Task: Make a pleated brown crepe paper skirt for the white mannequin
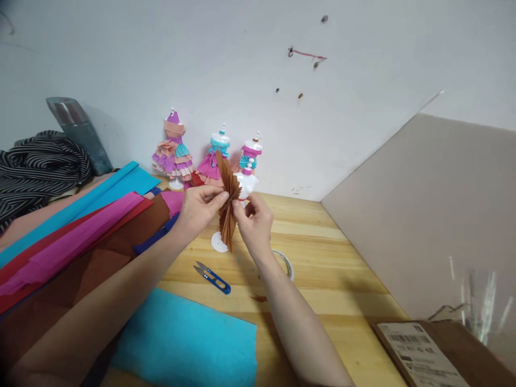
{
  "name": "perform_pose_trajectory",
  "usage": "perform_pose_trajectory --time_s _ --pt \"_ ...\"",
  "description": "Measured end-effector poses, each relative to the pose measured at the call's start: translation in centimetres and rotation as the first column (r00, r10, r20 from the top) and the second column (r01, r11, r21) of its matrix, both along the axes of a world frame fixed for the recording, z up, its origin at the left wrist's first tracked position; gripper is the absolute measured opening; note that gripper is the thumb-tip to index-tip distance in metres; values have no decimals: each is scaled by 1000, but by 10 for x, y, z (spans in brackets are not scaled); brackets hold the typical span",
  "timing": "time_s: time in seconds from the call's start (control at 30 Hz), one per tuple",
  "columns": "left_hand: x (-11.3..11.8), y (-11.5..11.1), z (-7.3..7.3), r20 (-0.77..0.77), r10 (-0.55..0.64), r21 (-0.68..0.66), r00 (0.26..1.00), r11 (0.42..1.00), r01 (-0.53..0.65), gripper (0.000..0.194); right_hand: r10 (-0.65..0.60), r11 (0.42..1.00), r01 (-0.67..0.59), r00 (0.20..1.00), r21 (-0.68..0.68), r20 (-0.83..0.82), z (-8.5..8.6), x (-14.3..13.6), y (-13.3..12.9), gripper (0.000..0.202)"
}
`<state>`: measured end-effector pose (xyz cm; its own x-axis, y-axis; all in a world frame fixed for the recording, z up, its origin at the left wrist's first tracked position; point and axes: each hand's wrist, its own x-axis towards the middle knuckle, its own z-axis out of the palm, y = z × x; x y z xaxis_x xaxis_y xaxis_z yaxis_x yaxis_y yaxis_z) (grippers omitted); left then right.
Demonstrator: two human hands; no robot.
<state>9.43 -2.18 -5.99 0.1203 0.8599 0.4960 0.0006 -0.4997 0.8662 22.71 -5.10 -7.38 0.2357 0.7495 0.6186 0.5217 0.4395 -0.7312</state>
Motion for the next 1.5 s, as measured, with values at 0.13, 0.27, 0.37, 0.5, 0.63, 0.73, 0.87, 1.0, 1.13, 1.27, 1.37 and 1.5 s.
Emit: perform_pose_trajectory --time_s 0.13,0.27,0.37,0.5,0.63,0.73,0.87,1.0,1.13,1.27,1.37,1.5 --pt "0 -5 2 -45 60 34 997 998 -59 16 15 1000 -15 1000 -5 -6 0 0 0 13" --pt "0 -6 1 -101 130 67 986 990 -123 19 17 1000 -17 1000 -9 -16 -2 0 1 14" --pt "0 -5 1 -151 159 97 976 985 -146 20 16 1000 -16 1000 -9 -21 -2 0 1 13" --pt "-3 -6 5 -251 136 160 958 982 -97 20 24 1000 -24 1000 -12 -20 -1 0 0 12" --pt "-8 -7 13 -322 110 197 940 979 -47 22 25 1000 -26 999 -16 -24 -1 0 -1 14" --pt "-13 -5 18 -336 51 188 941 982 14 24 24 999 -25 999 -23 -38 0 0 -1 14" --pt "-18 4 18 -299 -63 138 952 985 108 26 42 999 -44 997 -32 -70 -1 2 1 14" --pt "-22 15 11 -200 -120 55 973 990 133 23 63 997 -68 991 -40 -115 -3 5 5 15" --pt "-23 22 6 -49 -94 -58 994 994 92 17 89 994 -97 984 -50 -152 -4 9 6 16" --pt "-20 21 8 92 -122 -109 988 985 131 15 115 991 -125 980 -55 -161 -2 9 5 16" --pt "-16 18 10 153 -172 -98 973 977 188 15 117 991 -126 981 -49 -157 -2 8 5 16" --pt "-10 15 9 173 -214 -73 962 971 229 13 126 991 -131 982 -33 -140 -2 8 6 15"
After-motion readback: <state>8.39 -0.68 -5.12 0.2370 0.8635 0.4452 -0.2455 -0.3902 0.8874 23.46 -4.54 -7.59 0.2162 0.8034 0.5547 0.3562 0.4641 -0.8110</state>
